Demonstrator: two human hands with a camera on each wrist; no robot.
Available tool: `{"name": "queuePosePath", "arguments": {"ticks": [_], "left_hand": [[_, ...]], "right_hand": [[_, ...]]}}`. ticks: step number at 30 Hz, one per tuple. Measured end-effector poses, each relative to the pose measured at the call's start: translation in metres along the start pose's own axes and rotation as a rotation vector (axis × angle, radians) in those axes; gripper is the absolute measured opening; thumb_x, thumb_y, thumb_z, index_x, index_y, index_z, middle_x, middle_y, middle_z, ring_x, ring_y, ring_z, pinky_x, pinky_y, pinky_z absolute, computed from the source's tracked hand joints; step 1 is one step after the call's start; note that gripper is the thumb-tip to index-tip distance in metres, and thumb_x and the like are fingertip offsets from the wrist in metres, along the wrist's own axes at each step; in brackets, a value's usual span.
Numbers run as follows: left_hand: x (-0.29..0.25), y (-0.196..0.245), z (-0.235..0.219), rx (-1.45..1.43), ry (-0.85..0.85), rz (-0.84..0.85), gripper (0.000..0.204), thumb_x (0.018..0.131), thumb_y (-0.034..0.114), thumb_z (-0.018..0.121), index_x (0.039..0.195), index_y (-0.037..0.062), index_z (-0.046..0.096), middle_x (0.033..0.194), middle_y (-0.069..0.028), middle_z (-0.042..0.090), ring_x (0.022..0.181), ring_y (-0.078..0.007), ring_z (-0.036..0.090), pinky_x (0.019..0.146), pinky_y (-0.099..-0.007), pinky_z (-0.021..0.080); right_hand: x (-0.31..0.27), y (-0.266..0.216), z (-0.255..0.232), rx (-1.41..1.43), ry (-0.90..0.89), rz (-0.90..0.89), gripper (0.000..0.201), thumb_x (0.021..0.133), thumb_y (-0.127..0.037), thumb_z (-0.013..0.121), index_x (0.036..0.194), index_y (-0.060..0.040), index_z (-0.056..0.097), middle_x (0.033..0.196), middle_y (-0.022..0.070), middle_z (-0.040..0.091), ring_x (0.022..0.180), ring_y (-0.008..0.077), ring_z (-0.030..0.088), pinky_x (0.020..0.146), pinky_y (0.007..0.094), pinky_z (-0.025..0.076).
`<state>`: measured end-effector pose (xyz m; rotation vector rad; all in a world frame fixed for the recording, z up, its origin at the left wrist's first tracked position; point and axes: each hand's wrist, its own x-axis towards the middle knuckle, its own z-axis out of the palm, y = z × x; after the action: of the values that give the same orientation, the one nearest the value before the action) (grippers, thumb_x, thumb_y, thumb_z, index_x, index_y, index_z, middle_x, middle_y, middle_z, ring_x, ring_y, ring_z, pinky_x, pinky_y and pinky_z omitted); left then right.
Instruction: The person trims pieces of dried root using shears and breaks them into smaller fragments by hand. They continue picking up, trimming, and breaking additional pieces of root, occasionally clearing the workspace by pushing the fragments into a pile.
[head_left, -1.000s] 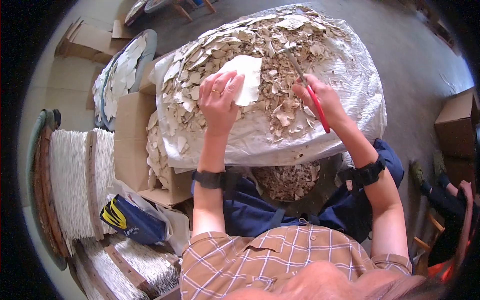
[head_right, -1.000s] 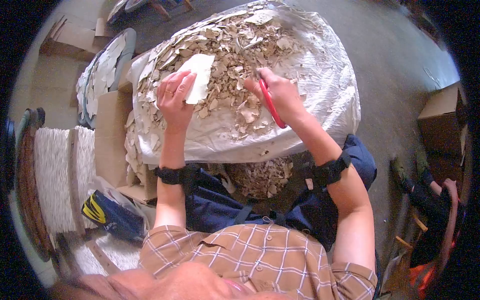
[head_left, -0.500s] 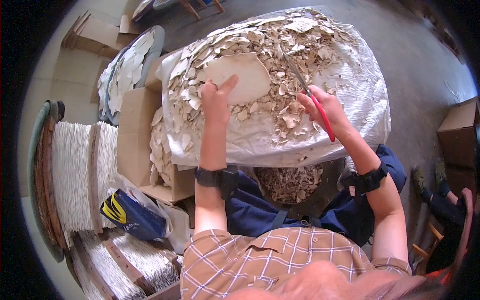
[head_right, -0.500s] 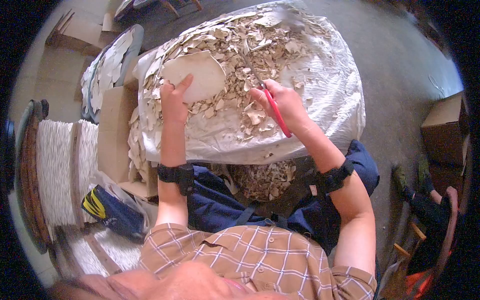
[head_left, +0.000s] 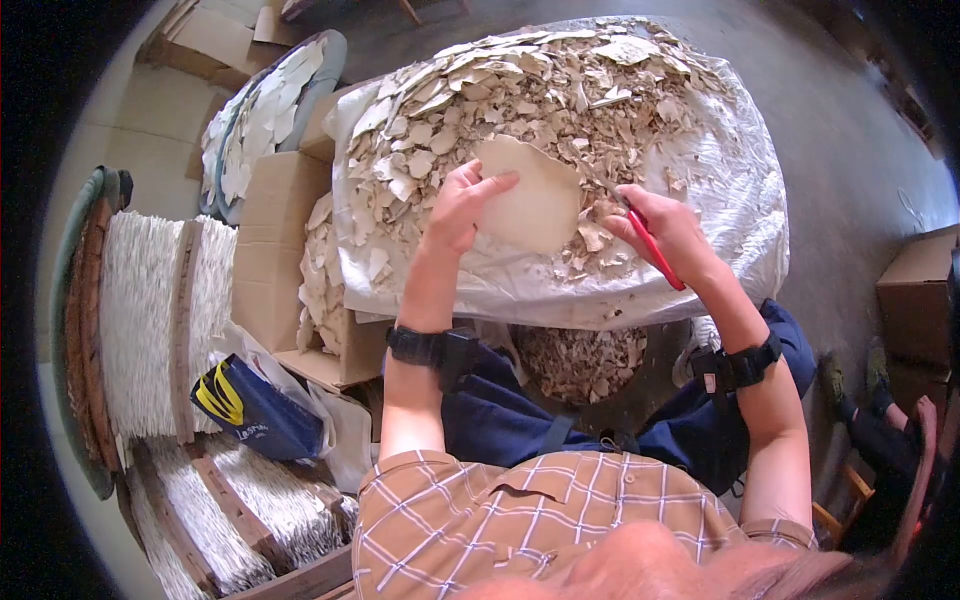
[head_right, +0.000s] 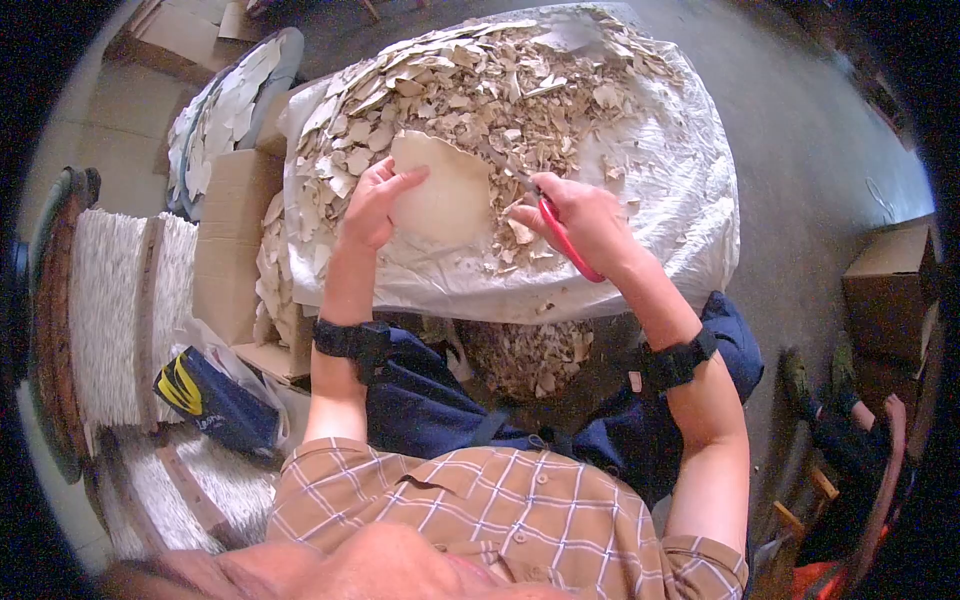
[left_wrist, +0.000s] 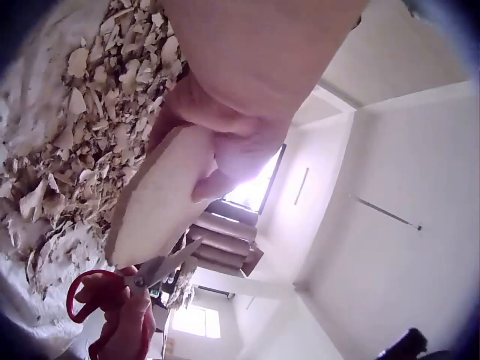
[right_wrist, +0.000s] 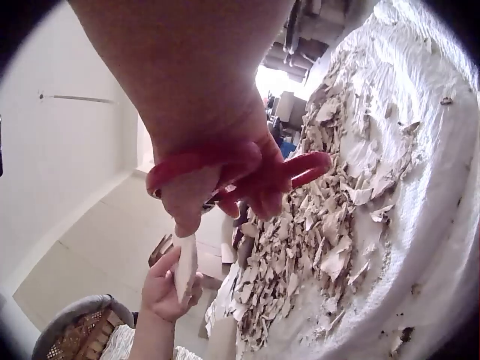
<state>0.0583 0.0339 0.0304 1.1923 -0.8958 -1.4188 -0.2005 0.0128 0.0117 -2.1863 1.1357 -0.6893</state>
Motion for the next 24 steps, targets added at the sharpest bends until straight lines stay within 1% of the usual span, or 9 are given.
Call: {"name": "queuePosePath", "arguments": {"ticks": [1, 2, 4, 5, 7, 8, 10, 13, 24], "left_hand": [[-0.002, 0.001, 0.000, 0.032, -0.025, -0.017, 0.025, 0.077, 0.008, 0.064, 0.098, -0.0024, 0.057, 0.088, -0.0082, 0.064, 0.072, -0.0143, 0.063, 0.066, -0.0266, 0.052], [-0.002, 0.002, -0.003, 0.031, -0.023, -0.017, 0.025, 0.077, 0.008, 0.064, 0.098, -0.0024, 0.057, 0.088, -0.0082, 0.064, 0.072, -0.0143, 0.063, 0.066, -0.0266, 0.052], [-0.002, 0.004, -0.009, 0.126, -0.078, -0.013, 0.025, 0.078, 0.008, 0.064, 0.100, -0.0024, 0.057, 0.089, -0.0085, 0.064, 0.073, -0.0142, 0.063, 0.067, -0.0270, 0.052], [-0.002, 0.005, -0.011, 0.125, -0.075, -0.013, 0.025, 0.078, 0.008, 0.064, 0.100, -0.0024, 0.057, 0.089, -0.0085, 0.064, 0.073, -0.0142, 0.063, 0.067, -0.0270, 0.052], [-0.002, 0.008, -0.013, 0.233, -0.087, -0.022, 0.027, 0.077, 0.009, 0.066, 0.100, -0.0018, 0.058, 0.087, -0.0063, 0.064, 0.071, -0.0105, 0.061, 0.062, -0.0225, 0.050], [-0.002, 0.009, -0.015, 0.232, -0.085, -0.025, 0.027, 0.077, 0.009, 0.066, 0.100, -0.0018, 0.058, 0.087, -0.0063, 0.064, 0.071, -0.0105, 0.061, 0.062, -0.0225, 0.050], [-0.002, 0.011, -0.016, 0.289, -0.130, -0.042, 0.025, 0.077, 0.010, 0.066, 0.098, -0.0012, 0.060, 0.086, -0.0047, 0.064, 0.071, -0.0085, 0.060, 0.063, -0.0213, 0.049], [-0.005, 0.013, -0.015, 0.255, -0.162, -0.075, 0.023, 0.077, 0.010, 0.066, 0.097, -0.0005, 0.061, 0.086, -0.0037, 0.064, 0.072, -0.0080, 0.060, 0.064, -0.0214, 0.049], [-0.004, 0.016, -0.023, 0.242, -0.198, -0.121, 0.027, 0.076, 0.009, 0.066, 0.100, -0.0010, 0.060, 0.089, -0.0053, 0.065, 0.074, -0.0101, 0.061, 0.068, -0.0231, 0.050]], "right_hand": [[0.000, -0.001, 0.001, -0.021, -0.025, -0.088, 0.043, 0.080, -0.046, 0.058, 0.097, -0.0066, 0.055, 0.072, 0.0156, 0.060, 0.070, 0.0333, 0.061, 0.062, 0.0400, 0.046], [-0.001, 0.000, 0.002, -0.020, -0.028, -0.089, 0.043, 0.080, -0.046, 0.058, 0.097, -0.0066, 0.055, 0.072, 0.0156, 0.060, 0.070, 0.0333, 0.061, 0.062, 0.0400, 0.046], [-0.001, 0.002, 0.003, -0.071, -0.060, -0.218, 0.043, 0.081, -0.046, 0.057, 0.097, -0.0065, 0.055, 0.071, 0.0150, 0.060, 0.069, 0.0332, 0.060, 0.061, 0.0410, 0.046], [-0.001, 0.003, 0.003, -0.071, -0.062, -0.220, 0.043, 0.081, -0.046, 0.057, 0.097, -0.0065, 0.055, 0.071, 0.0150, 0.060, 0.069, 0.0332, 0.060, 0.061, 0.0410, 0.046], [-0.002, 0.004, 0.003, -0.116, -0.092, -0.256, 0.042, 0.081, -0.046, 0.056, 0.095, -0.0063, 0.054, 0.072, 0.0149, 0.060, 0.069, 0.0330, 0.060, 0.060, 0.0406, 0.046], [-0.002, 0.005, 0.003, -0.114, -0.095, -0.255, 0.042, 0.081, -0.046, 0.056, 0.095, -0.0063, 0.054, 0.072, 0.0149, 0.060, 0.069, 0.0330, 0.060, 0.060, 0.0406, 0.046], [-0.003, 0.005, 0.001, -0.121, -0.173, -0.260, 0.041, 0.081, -0.046, 0.056, 0.093, -0.0064, 0.054, 0.069, 0.0151, 0.059, 0.068, 0.0342, 0.059, 0.059, 0.0414, 0.045], [-0.004, 0.001, -0.002, -0.133, -0.218, -0.245, 0.041, 0.081, -0.046, 0.056, 0.091, -0.0064, 0.053, 0.065, 0.0152, 0.058, 0.066, 0.0353, 0.059, 0.058, 0.0427, 0.045], [-0.005, -0.002, -0.001, -0.174, -0.241, -0.253, 0.039, 0.080, -0.044, 0.057, 0.089, -0.0066, 0.054, 0.062, 0.0159, 0.057, 0.063, 0.0349, 0.059, 0.057, 0.0427, 0.045]]}}
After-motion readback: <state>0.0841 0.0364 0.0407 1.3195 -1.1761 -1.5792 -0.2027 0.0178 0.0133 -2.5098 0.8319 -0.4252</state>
